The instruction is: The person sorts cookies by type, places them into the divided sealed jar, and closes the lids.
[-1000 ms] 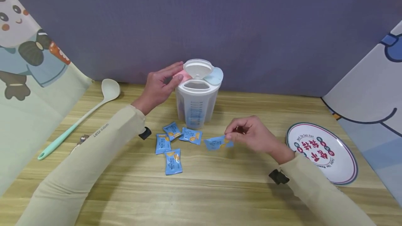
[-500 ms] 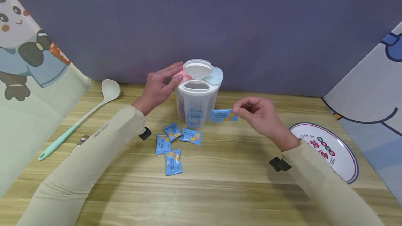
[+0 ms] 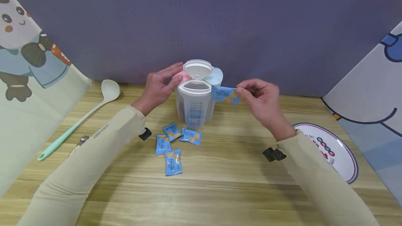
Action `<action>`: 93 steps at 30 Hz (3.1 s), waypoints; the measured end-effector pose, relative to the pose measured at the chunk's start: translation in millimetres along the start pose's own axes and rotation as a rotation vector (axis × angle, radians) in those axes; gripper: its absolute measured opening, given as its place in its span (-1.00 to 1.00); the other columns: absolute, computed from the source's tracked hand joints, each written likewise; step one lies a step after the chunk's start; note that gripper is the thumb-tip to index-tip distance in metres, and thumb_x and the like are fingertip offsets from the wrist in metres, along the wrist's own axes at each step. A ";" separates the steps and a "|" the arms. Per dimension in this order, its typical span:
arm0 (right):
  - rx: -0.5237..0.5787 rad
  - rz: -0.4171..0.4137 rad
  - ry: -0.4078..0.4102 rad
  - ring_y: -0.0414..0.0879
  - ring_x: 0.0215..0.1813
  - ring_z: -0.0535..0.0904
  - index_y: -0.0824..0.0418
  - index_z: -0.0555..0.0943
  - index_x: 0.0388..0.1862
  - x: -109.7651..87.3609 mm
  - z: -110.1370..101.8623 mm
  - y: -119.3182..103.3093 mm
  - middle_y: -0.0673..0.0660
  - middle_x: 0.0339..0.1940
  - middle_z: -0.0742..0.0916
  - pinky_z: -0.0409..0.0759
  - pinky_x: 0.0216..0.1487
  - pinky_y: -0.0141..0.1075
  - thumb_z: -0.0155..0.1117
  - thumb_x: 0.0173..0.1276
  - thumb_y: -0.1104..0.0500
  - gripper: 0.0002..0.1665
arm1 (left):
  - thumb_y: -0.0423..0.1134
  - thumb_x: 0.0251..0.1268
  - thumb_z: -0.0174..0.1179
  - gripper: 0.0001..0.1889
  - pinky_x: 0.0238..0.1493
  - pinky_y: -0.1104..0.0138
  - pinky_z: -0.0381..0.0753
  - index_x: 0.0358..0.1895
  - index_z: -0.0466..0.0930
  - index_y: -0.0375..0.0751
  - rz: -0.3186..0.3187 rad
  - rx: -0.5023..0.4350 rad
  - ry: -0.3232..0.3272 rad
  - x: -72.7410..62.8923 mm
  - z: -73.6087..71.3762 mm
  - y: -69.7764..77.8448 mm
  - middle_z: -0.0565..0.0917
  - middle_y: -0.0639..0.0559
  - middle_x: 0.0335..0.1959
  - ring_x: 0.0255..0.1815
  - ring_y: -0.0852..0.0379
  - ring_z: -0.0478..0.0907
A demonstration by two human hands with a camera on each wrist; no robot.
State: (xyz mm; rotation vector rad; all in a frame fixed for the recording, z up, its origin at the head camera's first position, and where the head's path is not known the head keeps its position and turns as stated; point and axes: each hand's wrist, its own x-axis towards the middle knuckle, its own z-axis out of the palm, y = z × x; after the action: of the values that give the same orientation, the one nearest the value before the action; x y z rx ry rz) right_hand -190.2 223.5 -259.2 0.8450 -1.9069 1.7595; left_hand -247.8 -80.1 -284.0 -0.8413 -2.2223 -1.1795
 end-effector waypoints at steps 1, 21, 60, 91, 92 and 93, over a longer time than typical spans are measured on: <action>-0.010 -0.004 0.011 -0.24 -0.68 0.28 0.61 0.59 -0.34 1.9 0.4 -0.6 0.18 -0.54 0.69 0.22 -0.64 -0.44 0.25 0.21 0.52 -0.92 | -0.14 0.37 0.15 -0.58 0.28 0.38 0.24 0.22 0.49 -0.22 -0.001 0.000 0.000 -0.1 -0.1 0.1 0.44 0.05 0.27 0.27 0.26 0.33; 0.079 0.030 0.043 -0.13 -0.45 0.48 0.53 0.64 -0.32 36.6 30.2 -2.2 0.20 -0.44 0.70 0.38 -0.46 -0.42 0.29 0.19 0.49 -0.92 | -0.17 0.36 0.16 -0.59 0.26 0.38 0.26 0.21 0.50 -0.23 0.034 0.002 0.017 1.5 0.2 -1.8 0.46 0.00 0.25 0.26 0.25 0.35; -0.068 -0.045 -0.030 -0.17 -0.63 0.27 0.49 0.68 -0.36 41.9 45.4 -3.0 0.17 -0.49 0.68 0.17 -0.67 -0.46 0.35 0.12 0.51 -0.92 | -0.20 0.34 0.18 -0.62 0.23 0.39 0.31 0.17 0.52 -0.26 0.073 0.007 0.045 3.4 7.2 0.3 0.48 -0.03 0.23 0.21 0.18 0.41; 0.043 0.027 -0.255 -0.17 -0.54 0.42 0.49 0.66 -0.32 -12.5 55.7 15.7 0.24 -0.38 0.72 0.30 -0.64 -0.43 0.34 0.13 0.50 -0.89 | -0.19 0.35 0.17 -0.61 0.24 0.39 0.29 0.19 0.51 -0.26 0.063 0.001 0.041 5.2 4.9 -2.3 0.47 -0.03 0.24 0.24 0.22 0.38; 0.037 0.026 -0.274 -0.18 -0.56 0.41 0.49 0.66 -0.33 -15.6 56.7 18.4 0.24 -0.38 0.72 0.30 -0.65 -0.44 0.34 0.13 0.50 -0.90 | -0.19 0.35 0.17 -0.60 0.24 0.39 0.29 0.19 0.51 -0.26 0.059 0.004 0.040 5.1 4.8 -2.3 0.47 -0.03 0.24 0.24 0.22 0.38; 0.028 0.028 -0.292 -0.19 -0.57 0.41 0.48 0.66 -0.33 -18.7 57.8 20.8 0.25 -0.38 0.72 0.31 -0.65 -0.44 0.34 0.13 0.49 -0.90 | -0.18 0.35 0.17 -0.60 0.24 0.40 0.29 0.19 0.51 -0.26 0.057 0.005 0.039 5.1 4.9 -2.4 0.47 -0.03 0.24 0.23 0.22 0.38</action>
State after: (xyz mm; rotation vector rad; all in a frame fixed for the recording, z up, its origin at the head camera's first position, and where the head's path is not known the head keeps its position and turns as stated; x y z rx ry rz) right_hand -184.6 169.8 -293.9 1.1444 -2.0870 1.7615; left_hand -253.6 -75.5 -284.4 -0.8665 -2.1548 -1.1529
